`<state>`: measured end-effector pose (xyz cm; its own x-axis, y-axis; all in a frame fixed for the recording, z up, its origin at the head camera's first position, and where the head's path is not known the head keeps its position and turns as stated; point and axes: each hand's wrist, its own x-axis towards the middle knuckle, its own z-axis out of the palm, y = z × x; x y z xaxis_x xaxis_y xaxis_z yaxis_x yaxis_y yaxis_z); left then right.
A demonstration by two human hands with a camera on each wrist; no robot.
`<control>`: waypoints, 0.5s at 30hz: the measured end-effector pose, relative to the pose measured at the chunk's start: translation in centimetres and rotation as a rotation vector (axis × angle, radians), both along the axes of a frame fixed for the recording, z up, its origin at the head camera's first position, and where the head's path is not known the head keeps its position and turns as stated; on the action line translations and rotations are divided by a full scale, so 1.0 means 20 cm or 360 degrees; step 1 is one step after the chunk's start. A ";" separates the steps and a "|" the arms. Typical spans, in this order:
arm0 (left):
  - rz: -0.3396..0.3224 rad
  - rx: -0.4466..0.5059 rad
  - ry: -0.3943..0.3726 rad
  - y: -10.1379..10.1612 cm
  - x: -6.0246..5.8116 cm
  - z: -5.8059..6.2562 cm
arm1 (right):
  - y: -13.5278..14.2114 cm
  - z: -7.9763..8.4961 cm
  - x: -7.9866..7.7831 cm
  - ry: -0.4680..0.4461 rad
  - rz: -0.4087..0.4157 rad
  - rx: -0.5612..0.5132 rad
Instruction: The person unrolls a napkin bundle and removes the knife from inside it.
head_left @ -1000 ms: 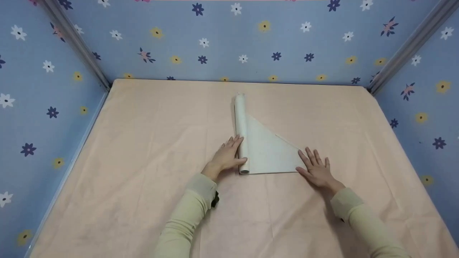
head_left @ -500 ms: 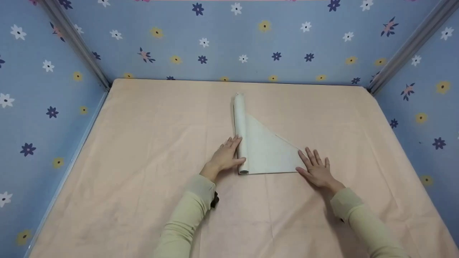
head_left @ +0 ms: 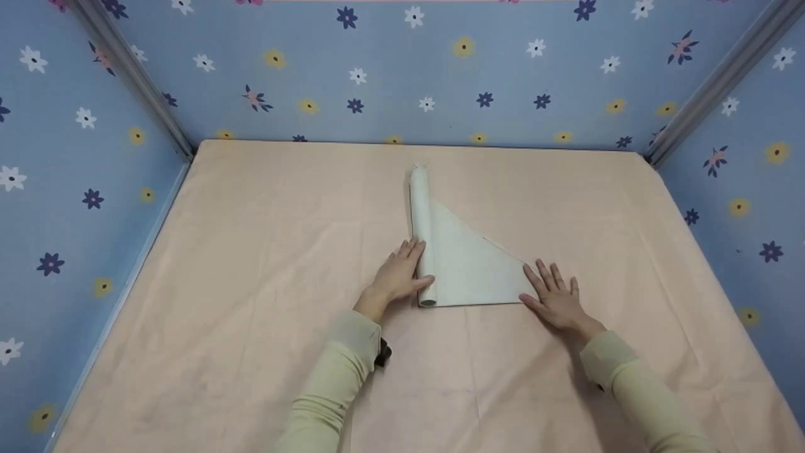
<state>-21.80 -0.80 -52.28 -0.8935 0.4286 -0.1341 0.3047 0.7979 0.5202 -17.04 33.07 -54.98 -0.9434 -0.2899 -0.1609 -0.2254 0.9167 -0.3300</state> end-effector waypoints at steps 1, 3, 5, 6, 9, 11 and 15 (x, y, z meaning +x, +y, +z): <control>0.0006 0.0009 0.0004 0.01 0.00 0.00 | 0.00 0.00 0.00 -0.0004 0.0002 -0.0003; 0.0015 0.0026 0.0017 0.02 0.00 0.01 | 0.00 0.00 0.00 -0.0009 0.0006 -0.0009; 0.0020 0.0032 0.0037 0.03 0.00 0.01 | 0.00 0.00 0.00 -0.0008 0.0006 -0.0008; 0.0020 0.0029 0.0052 0.03 0.00 0.01 | 0.00 0.00 0.00 -0.0007 0.0005 -0.0012; 0.0019 0.0025 0.0088 0.05 0.00 0.00 | 0.00 -0.01 0.00 -0.0003 -0.0001 -0.0006; 0.0019 0.0029 0.0107 0.06 0.00 0.00 | 0.00 -0.01 0.00 -0.0003 -0.0004 0.0000; 0.0024 0.0051 0.0128 0.08 0.00 -0.01 | 0.00 0.00 0.00 -0.0006 -0.0008 0.0003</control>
<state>-21.78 0.73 -52.54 -0.9072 0.4179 -0.0482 0.3345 0.7860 0.5199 -17.08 33.07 -55.01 -0.9442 -0.2850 -0.1652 -0.2195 0.9183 -0.3294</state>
